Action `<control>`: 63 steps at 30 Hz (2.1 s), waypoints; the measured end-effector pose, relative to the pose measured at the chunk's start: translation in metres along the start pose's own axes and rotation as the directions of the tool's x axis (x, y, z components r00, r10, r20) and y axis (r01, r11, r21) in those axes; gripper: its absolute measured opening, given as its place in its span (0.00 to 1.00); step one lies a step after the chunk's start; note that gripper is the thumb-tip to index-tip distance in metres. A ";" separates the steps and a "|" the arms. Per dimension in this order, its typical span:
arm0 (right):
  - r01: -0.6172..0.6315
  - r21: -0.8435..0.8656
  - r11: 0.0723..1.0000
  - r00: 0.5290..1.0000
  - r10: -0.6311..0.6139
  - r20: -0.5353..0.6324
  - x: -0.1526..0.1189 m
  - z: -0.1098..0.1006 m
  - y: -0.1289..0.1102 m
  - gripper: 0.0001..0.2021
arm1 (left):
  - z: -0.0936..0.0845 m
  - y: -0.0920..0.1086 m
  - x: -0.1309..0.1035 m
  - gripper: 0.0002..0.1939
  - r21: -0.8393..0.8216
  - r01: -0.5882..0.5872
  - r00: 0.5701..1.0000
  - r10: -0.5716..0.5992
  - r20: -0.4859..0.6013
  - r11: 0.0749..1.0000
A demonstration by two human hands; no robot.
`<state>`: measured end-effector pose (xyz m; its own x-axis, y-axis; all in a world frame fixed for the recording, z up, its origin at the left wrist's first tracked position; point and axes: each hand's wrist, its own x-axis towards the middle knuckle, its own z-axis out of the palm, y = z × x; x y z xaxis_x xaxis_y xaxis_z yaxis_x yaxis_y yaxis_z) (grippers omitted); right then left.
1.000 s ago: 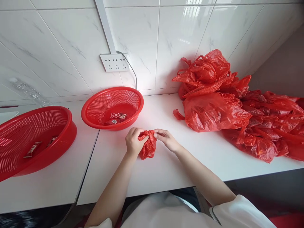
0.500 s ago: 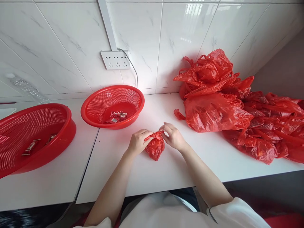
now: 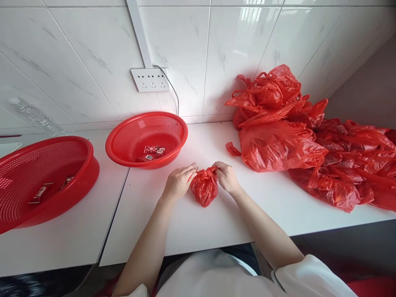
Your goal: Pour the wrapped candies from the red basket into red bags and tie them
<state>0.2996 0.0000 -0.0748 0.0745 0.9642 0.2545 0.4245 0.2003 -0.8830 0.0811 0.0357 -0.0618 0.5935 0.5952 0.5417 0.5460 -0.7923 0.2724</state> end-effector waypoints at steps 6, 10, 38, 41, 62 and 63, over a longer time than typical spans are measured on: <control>0.203 -0.363 0.910 0.972 -0.233 -0.040 0.003 -0.018 0.003 0.12 | -0.003 -0.003 0.001 0.17 0.124 0.158 0.987 -0.156 -0.028 0.980; 0.243 -0.357 0.902 0.945 -0.304 -0.123 0.004 -0.019 0.007 0.15 | -0.001 -0.002 0.002 0.18 -0.213 0.393 0.919 -0.385 0.079 0.894; 0.239 -0.495 0.835 0.952 -0.102 0.289 0.004 -0.059 0.027 0.19 | 0.005 -0.031 -0.011 0.22 -0.448 0.741 0.657 -0.678 0.331 0.500; 0.317 -0.504 0.803 0.936 -0.178 0.305 0.003 -0.055 0.022 0.21 | 0.002 -0.033 -0.010 0.24 -0.472 0.778 0.606 -0.692 0.392 0.414; 0.186 -0.450 0.873 0.909 -0.327 -0.259 -0.013 -0.146 -0.039 0.17 | -0.007 -0.027 0.001 0.29 -0.419 0.822 0.569 -0.589 0.574 0.385; 0.088 -0.500 0.861 0.835 -0.338 -0.435 -0.012 -0.178 -0.041 0.16 | -0.006 -0.027 0.001 0.28 -0.410 0.821 0.571 -0.591 0.571 0.397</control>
<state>0.4416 -0.0507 0.0282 0.3117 0.6613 0.6823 0.8237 0.1699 -0.5410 0.0634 0.0571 -0.0641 0.3536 0.8840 -0.3056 0.4618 0.1191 0.8790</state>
